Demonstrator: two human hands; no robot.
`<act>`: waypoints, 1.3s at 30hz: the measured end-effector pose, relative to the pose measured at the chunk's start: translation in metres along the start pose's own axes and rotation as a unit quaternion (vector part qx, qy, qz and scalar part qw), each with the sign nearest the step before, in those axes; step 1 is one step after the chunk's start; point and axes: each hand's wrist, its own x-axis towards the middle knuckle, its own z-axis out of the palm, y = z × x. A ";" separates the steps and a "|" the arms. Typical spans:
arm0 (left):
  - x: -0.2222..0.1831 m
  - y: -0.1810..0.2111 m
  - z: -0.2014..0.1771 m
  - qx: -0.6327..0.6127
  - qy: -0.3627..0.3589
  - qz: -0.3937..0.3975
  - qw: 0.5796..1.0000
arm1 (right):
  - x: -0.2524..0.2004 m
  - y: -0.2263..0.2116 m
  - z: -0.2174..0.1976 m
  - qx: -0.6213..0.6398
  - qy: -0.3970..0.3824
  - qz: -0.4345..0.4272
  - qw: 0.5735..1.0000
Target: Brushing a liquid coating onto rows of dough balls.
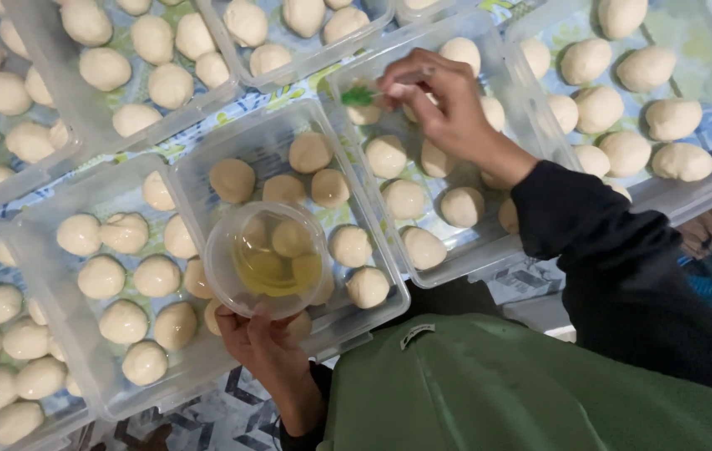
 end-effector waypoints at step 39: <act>-0.018 -0.046 0.097 0.109 -0.170 -0.098 0.974 | -0.070 -0.043 -0.172 0.157 0.198 0.130 0.959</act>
